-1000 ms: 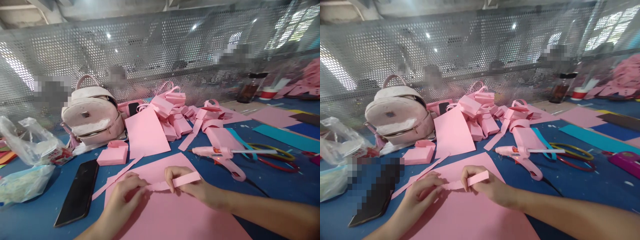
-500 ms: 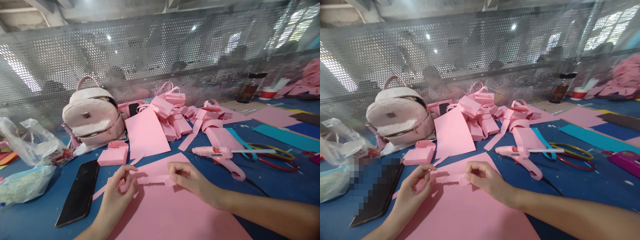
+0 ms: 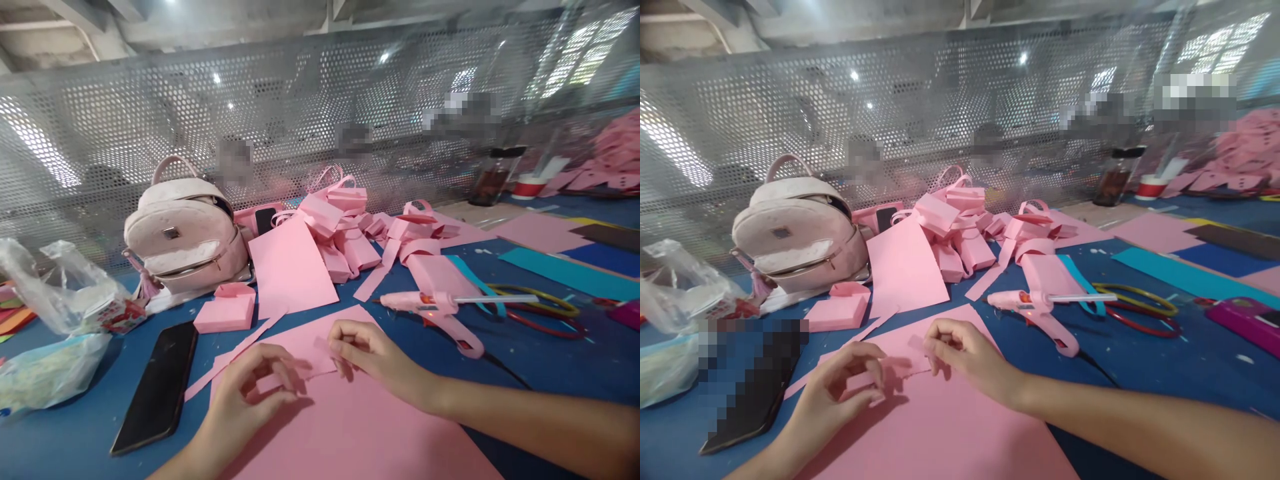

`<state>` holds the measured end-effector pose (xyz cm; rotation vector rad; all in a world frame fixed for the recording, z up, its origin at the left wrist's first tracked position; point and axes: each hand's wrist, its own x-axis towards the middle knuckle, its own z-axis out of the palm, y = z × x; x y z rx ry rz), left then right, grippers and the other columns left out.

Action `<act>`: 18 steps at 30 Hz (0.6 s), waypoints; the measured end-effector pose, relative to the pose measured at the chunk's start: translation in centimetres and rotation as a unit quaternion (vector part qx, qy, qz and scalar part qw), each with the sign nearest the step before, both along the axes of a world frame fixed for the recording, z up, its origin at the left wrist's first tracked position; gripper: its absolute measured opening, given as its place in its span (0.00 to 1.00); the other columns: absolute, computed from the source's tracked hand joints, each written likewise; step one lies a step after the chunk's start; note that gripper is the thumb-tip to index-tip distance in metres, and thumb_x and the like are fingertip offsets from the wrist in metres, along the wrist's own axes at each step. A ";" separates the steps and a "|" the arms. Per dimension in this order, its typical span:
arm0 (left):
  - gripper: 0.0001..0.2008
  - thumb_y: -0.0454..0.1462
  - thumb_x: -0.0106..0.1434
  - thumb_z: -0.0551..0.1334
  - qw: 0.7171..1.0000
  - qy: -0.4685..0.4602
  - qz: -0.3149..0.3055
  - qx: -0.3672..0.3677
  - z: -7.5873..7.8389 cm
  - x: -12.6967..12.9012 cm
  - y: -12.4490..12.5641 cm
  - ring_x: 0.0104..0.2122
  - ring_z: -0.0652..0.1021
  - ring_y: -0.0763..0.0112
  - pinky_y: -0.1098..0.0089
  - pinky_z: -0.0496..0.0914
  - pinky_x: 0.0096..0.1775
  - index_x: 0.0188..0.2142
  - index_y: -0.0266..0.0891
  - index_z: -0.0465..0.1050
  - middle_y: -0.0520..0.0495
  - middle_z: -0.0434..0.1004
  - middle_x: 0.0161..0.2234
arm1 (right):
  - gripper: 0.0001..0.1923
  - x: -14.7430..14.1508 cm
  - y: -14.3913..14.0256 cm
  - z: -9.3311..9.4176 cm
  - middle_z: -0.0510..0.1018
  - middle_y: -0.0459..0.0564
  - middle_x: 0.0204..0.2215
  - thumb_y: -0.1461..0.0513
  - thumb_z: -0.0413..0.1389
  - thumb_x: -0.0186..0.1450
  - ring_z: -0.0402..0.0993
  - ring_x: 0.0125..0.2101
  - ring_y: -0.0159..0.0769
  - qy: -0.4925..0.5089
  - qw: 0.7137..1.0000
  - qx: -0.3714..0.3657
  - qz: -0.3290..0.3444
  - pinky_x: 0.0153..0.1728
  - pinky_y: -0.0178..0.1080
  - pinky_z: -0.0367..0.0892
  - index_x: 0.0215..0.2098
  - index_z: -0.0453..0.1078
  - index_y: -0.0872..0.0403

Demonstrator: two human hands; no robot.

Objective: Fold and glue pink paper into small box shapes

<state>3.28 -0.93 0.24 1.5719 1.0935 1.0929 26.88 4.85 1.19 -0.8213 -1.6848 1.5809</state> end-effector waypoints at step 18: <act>0.12 0.41 0.73 0.51 0.980 0.193 -0.023 0.038 0.1 0.3 -0.8 0.28 0.70 0.71 0.74 0.65 0.33 0.53 0.44 0.64 0.55 0.69 0.27 | 0.18 0.4 -0.9 0.2 0.64 0.38 0.17 0.51 0.56 0.69 0.60 0.18 0.28 -0.054 0.997 0.014 0.052 0.23 0.33 0.57 0.28 0.63 0.53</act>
